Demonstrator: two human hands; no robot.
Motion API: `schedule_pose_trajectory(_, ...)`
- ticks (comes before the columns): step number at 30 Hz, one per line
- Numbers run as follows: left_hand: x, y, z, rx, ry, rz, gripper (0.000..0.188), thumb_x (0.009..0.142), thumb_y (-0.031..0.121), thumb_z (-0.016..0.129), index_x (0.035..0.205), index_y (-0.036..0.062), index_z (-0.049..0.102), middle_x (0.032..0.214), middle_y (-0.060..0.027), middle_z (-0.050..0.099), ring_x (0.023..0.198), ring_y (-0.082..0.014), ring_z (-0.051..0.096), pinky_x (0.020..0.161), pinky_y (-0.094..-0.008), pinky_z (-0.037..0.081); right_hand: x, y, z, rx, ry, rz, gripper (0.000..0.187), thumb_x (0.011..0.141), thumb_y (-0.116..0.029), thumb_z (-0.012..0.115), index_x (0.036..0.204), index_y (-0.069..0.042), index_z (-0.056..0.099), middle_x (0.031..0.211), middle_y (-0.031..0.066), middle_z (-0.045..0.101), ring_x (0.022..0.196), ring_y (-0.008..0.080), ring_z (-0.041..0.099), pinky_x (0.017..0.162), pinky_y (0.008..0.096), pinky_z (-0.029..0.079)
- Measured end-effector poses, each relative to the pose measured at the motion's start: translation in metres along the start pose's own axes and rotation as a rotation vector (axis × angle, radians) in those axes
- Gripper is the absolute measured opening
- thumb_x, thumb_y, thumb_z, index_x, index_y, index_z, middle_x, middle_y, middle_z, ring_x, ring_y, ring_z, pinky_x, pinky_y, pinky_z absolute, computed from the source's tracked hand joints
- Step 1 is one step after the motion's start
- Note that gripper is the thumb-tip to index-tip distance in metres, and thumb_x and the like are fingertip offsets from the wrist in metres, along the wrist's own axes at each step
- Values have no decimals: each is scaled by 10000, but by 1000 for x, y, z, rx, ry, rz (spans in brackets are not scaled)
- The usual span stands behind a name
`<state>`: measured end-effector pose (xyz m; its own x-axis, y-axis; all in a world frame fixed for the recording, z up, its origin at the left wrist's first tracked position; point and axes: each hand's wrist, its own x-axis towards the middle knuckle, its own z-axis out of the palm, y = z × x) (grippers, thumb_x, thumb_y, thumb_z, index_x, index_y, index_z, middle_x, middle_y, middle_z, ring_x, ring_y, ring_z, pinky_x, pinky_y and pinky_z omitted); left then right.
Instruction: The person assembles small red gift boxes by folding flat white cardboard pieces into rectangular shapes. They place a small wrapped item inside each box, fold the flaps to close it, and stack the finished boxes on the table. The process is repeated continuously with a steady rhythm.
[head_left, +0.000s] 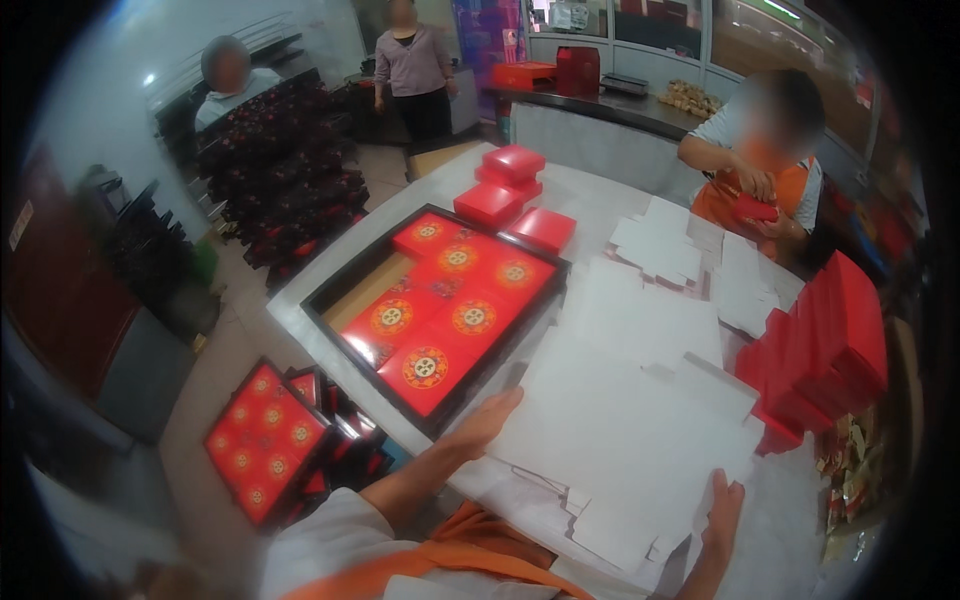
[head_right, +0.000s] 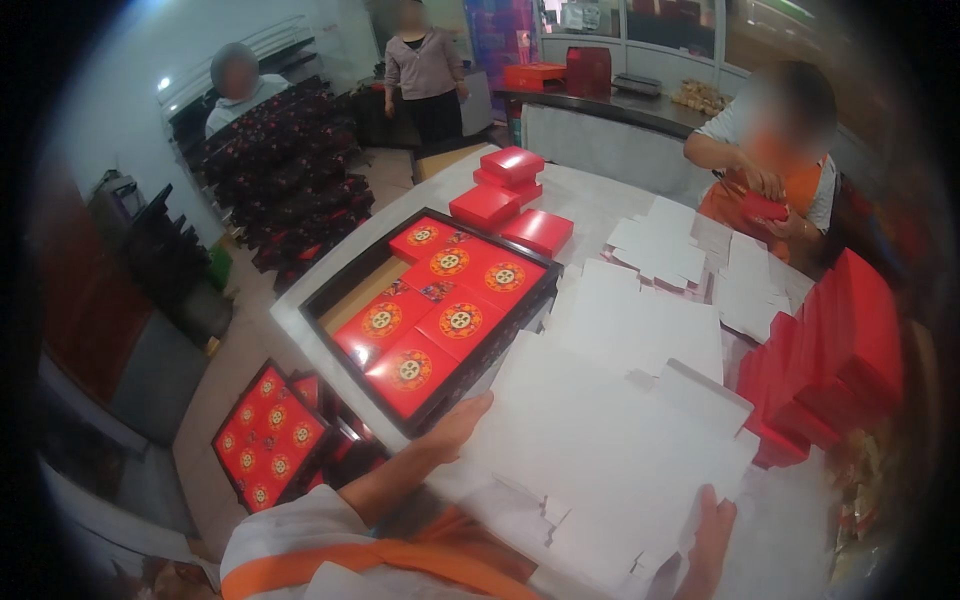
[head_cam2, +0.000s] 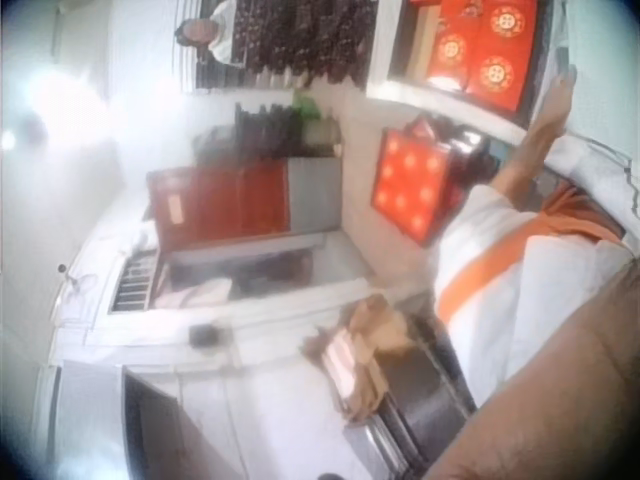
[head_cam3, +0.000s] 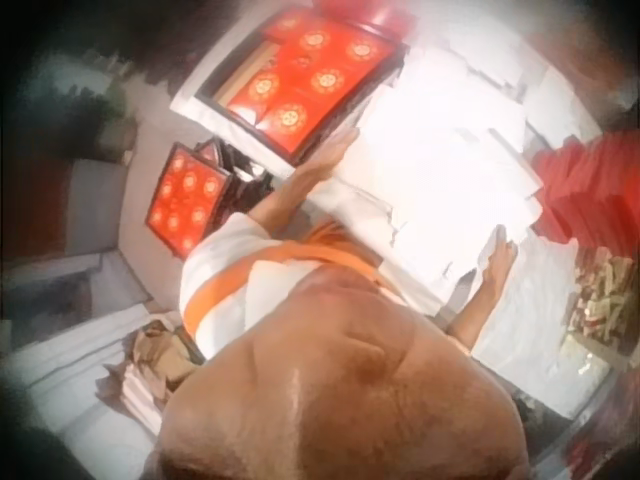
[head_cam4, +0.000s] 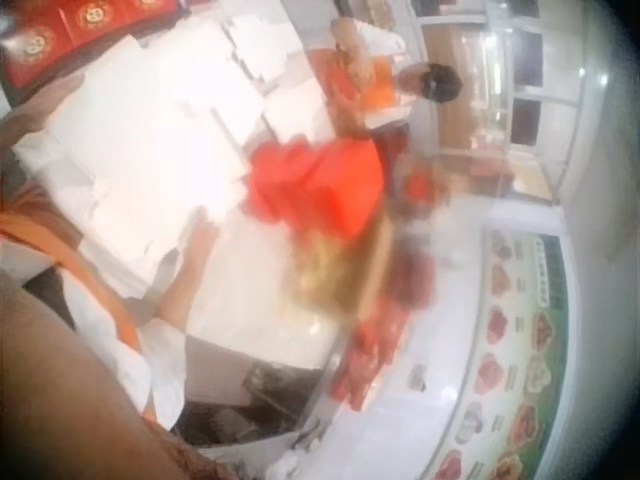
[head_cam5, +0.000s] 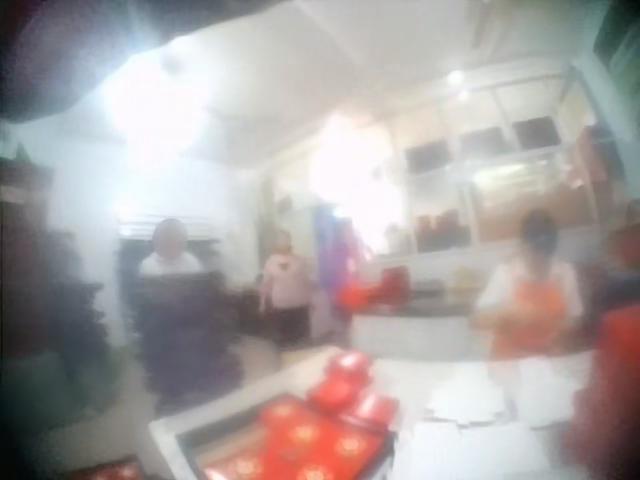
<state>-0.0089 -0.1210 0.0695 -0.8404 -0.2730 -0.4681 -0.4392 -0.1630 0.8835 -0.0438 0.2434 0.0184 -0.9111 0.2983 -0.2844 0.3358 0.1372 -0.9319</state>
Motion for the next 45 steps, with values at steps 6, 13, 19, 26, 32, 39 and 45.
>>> schedule_pose_trajectory(6,48,-33,-13,-302,-267,15,465,904,332,387,1181,-39,434,1123,-101,505,1012,-165,469,860,-264,365,24,-7,38,19,-120,5,373,826,-274,526,1023,40,484,930,92,544,836,163,498,750,293,402)
schedule_pose_trajectory(13,32,-6,6,21,38,-67,456,899,303,401,1183,-52,428,1142,-109,498,1051,-170,454,886,-276,351,28,-7,41,-193,-110,34,368,839,-245,496,1045,60,476,965,99,525,883,189,487,796,294,386)
schedule_pose_trajectory(19,68,-51,-30,-139,-439,149,395,907,270,372,1149,-30,457,1073,-101,547,969,-171,526,819,-273,419,36,5,41,-90,-211,77,348,842,-240,503,1032,50,484,948,88,534,863,177,496,778,286,398)
schedule_pose_trajectory(26,63,-32,-17,-491,-471,-157,348,913,237,353,1115,-17,478,1013,-95,573,887,-172,573,785,-293,468,42,13,38,-12,-227,109,326,851,-224,504,1039,41,481,943,84,540,851,169,504,764,279,408)
schedule_pose_trajectory(32,54,-30,-11,-446,-465,-1,354,905,246,384,1130,-11,479,1041,-92,567,943,-170,554,800,-270,446,38,13,42,20,-185,89,349,832,-236,518,1035,46,491,989,102,537,884,168,506,757,285,412)
schedule_pose_trajectory(39,47,-32,-7,-422,-310,2,298,882,187,436,1088,-20,493,946,-72,559,845,-139,536,705,-260,436,38,8,41,-293,-149,77,494,847,-300,489,1149,83,410,1097,147,488,1016,222,452,896,308,346)
schedule_pose_trajectory(45,47,-28,-10,-172,-282,253,267,880,182,462,1039,-32,474,935,-102,554,848,-148,531,731,-264,440,34,-3,40,-262,-186,81,504,845,-306,487,1145,91,407,1097,150,484,1013,232,450,895,309,342)
